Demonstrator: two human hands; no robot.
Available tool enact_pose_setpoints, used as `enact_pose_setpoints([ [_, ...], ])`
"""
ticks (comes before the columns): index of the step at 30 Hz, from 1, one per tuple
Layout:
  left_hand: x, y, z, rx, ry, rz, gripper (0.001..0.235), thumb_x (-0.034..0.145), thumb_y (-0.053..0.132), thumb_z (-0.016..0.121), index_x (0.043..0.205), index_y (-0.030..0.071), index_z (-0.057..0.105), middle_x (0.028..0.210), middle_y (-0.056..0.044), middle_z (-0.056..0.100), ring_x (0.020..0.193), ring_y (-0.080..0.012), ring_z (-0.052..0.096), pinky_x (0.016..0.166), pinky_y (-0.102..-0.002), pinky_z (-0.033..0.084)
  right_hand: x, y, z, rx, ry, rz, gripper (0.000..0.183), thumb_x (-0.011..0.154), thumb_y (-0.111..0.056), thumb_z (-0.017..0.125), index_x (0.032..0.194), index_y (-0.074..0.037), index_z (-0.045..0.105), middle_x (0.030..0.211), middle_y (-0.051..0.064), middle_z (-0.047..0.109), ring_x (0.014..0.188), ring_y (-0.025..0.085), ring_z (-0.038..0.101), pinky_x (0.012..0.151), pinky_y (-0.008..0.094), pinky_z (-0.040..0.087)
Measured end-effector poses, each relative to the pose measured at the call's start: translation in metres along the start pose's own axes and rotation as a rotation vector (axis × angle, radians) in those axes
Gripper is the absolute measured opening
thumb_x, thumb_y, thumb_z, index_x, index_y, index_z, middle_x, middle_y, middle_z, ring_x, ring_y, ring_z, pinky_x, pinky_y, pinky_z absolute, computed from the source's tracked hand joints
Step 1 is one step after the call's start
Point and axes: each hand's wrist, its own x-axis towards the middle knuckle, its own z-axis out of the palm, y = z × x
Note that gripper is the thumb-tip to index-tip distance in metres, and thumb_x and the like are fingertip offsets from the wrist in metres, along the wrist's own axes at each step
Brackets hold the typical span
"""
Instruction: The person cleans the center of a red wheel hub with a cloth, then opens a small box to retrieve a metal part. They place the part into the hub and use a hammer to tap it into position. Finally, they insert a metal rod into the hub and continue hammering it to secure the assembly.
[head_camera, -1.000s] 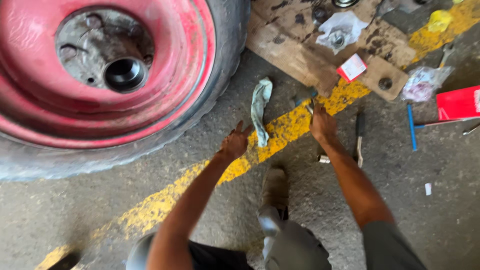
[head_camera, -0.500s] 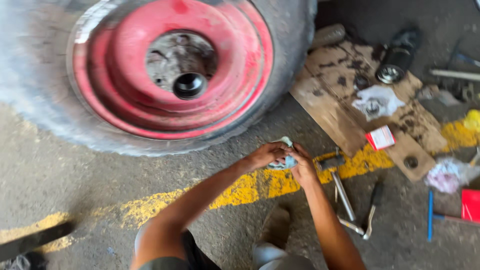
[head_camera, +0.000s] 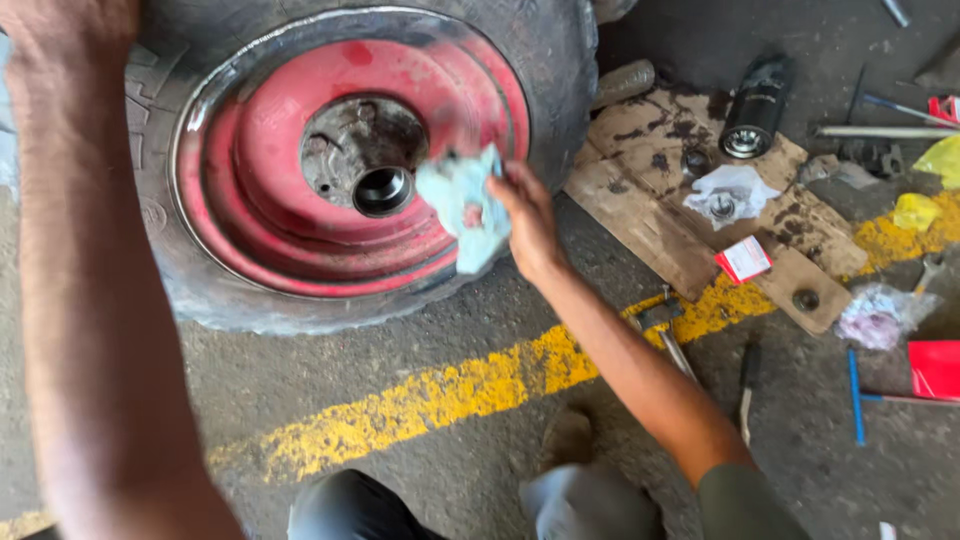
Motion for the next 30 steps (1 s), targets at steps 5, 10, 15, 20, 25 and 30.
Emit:
enact_pose_setpoints([
  [5,0.016,-0.024,-0.042,-0.013,0.076,-0.096,0.025,0.097,0.026,0.065,0.102,0.003,0.07,0.092,-0.025,0.07,0.077,-0.0396,0.066,0.07,-0.049,0.054,0.021,-0.086,0.028,-0.053,0.006,0.019,0.015,0.101,-0.013,0.061,0.113,-0.003,0.062,0.102,0.006,0.07,0.087,0.015,0.069,0.075,0.033,0.061],
  [10,0.082,-0.053,-0.128,-0.047,0.229,-0.1,0.031,0.103,0.031,0.064,0.103,0.0,0.068,0.093,-0.028,0.068,0.077,-0.0448,0.064,0.068,-0.053,0.052,0.038,-0.175,0.061,-0.037,0.019,0.122,0.013,0.1,-0.01,0.058,0.113,-0.007,0.062,0.102,0.005,0.069,0.086,0.016,0.07,0.07,0.033,0.06],
  [15,0.049,0.009,-0.178,-0.095,0.345,-0.084,0.039,0.109,0.036,0.064,0.104,-0.003,0.067,0.094,-0.032,0.065,0.078,-0.0501,0.062,0.065,-0.056,0.05,0.046,-0.206,0.057,0.064,0.139,0.147,0.015,0.102,-0.004,0.061,0.117,-0.004,0.063,0.112,0.005,0.067,0.104,0.016,0.065,0.091,0.034,0.055],
  [20,-0.041,0.089,-0.289,-0.258,0.278,-0.189,0.028,0.113,0.029,0.062,0.105,0.004,0.07,0.105,-0.023,0.067,0.092,-0.046,0.063,0.081,-0.055,0.052,0.066,-0.2,0.048,0.129,0.474,0.36,0.018,0.099,-0.005,0.059,0.117,-0.006,0.062,0.112,0.007,0.067,0.1,0.021,0.066,0.085,0.038,0.057],
  [25,-0.13,0.117,-0.383,-0.374,0.071,-0.138,0.024,0.102,0.025,0.071,0.104,0.001,0.073,0.083,-0.018,0.066,0.072,-0.0357,0.063,0.067,-0.047,0.052,0.033,-0.184,0.074,0.021,0.779,0.435,0.028,0.097,-0.007,0.055,0.124,-0.009,0.062,0.121,0.008,0.068,0.104,0.023,0.069,0.085,0.039,0.059],
  [30,-0.177,0.109,-0.411,-0.481,-0.326,-0.112,0.028,0.098,0.034,0.068,0.104,0.007,0.072,0.104,-0.015,0.071,0.098,-0.0356,0.065,0.088,-0.046,0.053,-0.017,-0.213,0.1,-0.054,0.799,0.405,0.026,0.101,-0.017,0.052,0.12,-0.002,0.06,0.122,0.012,0.067,0.106,0.027,0.066,0.088,0.043,0.056],
])
